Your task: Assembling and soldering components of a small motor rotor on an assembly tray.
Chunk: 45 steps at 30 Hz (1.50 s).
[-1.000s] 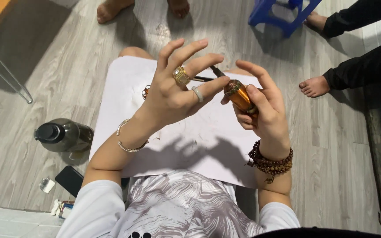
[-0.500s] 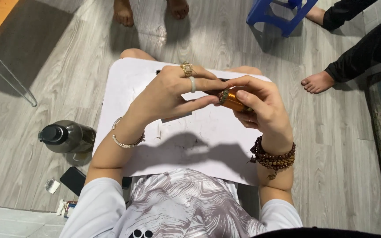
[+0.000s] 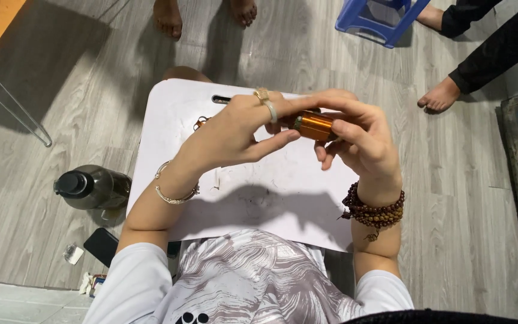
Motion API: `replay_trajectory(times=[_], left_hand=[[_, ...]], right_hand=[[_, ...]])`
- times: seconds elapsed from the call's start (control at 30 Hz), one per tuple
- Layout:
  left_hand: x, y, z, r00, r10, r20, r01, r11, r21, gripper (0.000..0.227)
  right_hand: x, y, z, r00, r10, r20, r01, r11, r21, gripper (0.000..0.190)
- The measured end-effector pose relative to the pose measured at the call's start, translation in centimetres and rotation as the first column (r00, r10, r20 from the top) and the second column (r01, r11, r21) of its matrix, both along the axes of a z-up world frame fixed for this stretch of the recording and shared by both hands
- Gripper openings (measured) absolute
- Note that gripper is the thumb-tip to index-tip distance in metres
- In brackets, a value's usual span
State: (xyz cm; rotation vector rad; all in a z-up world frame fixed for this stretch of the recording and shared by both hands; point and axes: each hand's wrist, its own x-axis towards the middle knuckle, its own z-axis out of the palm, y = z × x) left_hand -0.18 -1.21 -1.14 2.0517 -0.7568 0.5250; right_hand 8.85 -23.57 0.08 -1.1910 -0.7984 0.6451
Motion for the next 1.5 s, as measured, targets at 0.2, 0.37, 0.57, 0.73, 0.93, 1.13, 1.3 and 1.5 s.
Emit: replay_trajectory(times=[0.2,0.37,0.57,0.73,0.93,1.13,1.3,1.5], left_hand=[[0.7,-1.3,0.2,0.999,0.026,-0.036,-0.029,0.996,-0.087,0.035],[2.5,-2.3,-3.7,0.996,0.031,-0.085,-0.052,0.964,-0.261,0.039],[2.5,-5.0,-4.5,0.987,0.16,0.013,-0.136,0.876,-0.462,0.042],[2.0,-5.9,-4.1,0.96,0.27,0.081,-0.199,0.853,-0.483,0.044],[1.9,-6.4,-4.1,0.914,0.362,0.186,-0.24,0.848,-0.472,0.048],[2.3,-6.5,-5.0,0.884,0.407,0.228,-0.278,0.852,-0.444,0.049],[2.0,-6.5,-4.2,0.87,0.422,0.254,-0.3,0.864,-0.405,0.05],[2.4,-6.3,-4.4,0.882,0.407,0.238,-0.289,0.865,-0.41,0.049]], right_hand=[[1.2,-0.3,-2.1,0.992,-0.08,-0.099,0.096,0.98,0.173,0.054],[0.4,0.7,-2.4,0.988,-0.131,-0.087,0.152,0.936,0.317,0.056],[-2.1,2.1,-1.9,0.751,-0.615,0.239,0.477,0.756,0.447,0.058],[-2.7,2.9,-1.7,0.683,-0.624,0.379,0.497,0.778,0.384,0.025],[-2.5,3.0,-2.7,0.707,-0.62,0.34,0.518,0.781,0.348,0.02],[-2.5,2.9,-2.9,0.677,-0.648,0.349,0.547,0.76,0.35,0.011],[-1.8,2.5,-3.5,0.649,-0.659,0.38,0.552,0.752,0.362,0.012],[-2.2,2.6,-2.5,0.67,-0.647,0.364,0.547,0.762,0.346,0.015]])
